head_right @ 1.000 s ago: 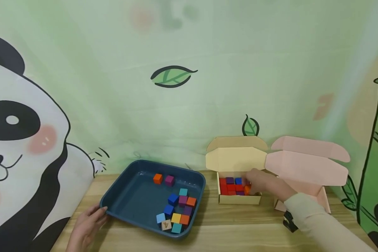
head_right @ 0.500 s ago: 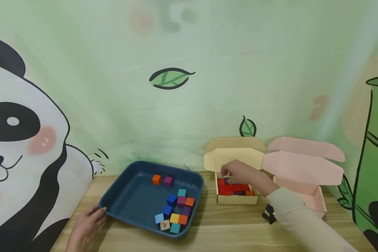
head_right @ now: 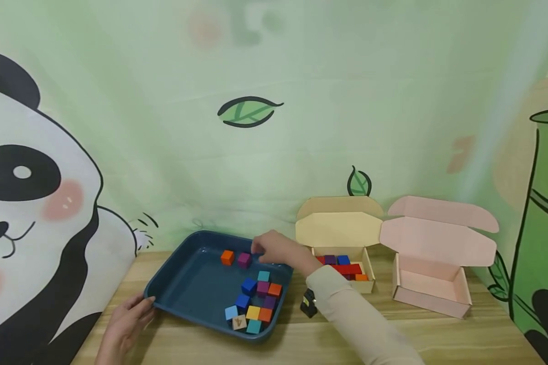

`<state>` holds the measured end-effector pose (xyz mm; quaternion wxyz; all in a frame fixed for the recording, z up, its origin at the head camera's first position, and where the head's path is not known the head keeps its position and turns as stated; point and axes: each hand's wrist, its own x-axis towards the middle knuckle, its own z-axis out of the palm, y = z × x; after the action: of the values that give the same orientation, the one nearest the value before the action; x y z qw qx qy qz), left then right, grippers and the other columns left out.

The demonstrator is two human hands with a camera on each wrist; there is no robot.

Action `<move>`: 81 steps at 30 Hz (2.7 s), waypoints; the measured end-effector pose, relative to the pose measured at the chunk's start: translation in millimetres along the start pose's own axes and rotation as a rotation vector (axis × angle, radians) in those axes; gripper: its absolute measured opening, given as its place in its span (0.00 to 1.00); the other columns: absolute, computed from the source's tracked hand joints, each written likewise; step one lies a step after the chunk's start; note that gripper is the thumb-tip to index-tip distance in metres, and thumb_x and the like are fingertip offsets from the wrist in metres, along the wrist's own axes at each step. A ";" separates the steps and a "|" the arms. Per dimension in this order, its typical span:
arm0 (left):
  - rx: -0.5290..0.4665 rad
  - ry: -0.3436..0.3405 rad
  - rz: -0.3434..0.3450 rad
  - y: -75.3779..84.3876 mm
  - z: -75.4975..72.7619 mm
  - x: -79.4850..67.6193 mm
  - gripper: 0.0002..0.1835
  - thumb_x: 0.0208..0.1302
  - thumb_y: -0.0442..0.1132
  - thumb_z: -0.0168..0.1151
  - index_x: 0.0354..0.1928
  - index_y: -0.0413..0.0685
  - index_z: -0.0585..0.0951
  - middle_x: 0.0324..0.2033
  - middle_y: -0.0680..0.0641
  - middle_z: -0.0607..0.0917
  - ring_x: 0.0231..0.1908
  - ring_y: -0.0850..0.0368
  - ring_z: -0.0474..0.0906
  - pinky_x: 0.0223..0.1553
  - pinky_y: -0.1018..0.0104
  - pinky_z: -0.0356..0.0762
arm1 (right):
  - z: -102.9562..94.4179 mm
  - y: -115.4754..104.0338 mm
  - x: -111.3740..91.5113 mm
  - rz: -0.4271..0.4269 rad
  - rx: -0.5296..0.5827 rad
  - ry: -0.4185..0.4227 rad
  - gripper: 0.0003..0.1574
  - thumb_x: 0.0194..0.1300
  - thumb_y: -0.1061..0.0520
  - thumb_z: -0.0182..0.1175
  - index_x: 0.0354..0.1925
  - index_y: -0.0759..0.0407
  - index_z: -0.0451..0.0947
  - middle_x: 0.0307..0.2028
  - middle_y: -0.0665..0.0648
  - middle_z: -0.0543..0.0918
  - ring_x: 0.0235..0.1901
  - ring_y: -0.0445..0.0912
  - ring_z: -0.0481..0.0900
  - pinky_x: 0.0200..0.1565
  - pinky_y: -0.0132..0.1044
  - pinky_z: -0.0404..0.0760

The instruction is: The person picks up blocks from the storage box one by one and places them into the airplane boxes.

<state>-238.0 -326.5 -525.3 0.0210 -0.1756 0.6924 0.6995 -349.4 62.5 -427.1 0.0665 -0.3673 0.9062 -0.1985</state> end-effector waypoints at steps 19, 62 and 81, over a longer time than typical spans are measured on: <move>0.007 -0.007 0.018 0.1 -0.4 0.8 0.37 0.75 0.35 0.58 0.76 0.27 0.53 0.73 0.25 0.57 0.56 0.59 0.75 0.65 0.62 0.73 | 67.8 -11.8 62.0 0.258 -0.114 0.063 0.17 0.66 0.60 0.69 0.52 0.62 0.84 0.44 0.57 0.87 0.41 0.49 0.82 0.45 0.37 0.85; -0.024 -0.035 -0.013 2.1 3.1 -0.4 0.36 0.77 0.34 0.50 0.77 0.26 0.48 0.75 0.23 0.51 0.72 0.35 0.54 0.72 0.47 0.60 | 41.2 -9.8 41.3 0.094 0.088 0.243 0.14 0.60 0.61 0.72 0.45 0.60 0.83 0.37 0.55 0.87 0.34 0.46 0.78 0.41 0.36 0.83; -0.015 -0.032 0.030 2.5 -1.7 1.0 0.36 0.77 0.38 0.53 0.77 0.28 0.51 0.74 0.26 0.55 0.55 0.65 0.76 0.70 0.51 0.64 | 9.9 -4.2 -9.6 0.084 0.087 0.277 0.14 0.62 0.61 0.72 0.46 0.58 0.83 0.39 0.54 0.87 0.38 0.46 0.80 0.44 0.39 0.86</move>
<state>-239.2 -328.5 -523.1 0.0202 -0.1539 0.6892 0.7077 -337.2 63.4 -434.7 -0.0351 -0.2948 0.9119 -0.2835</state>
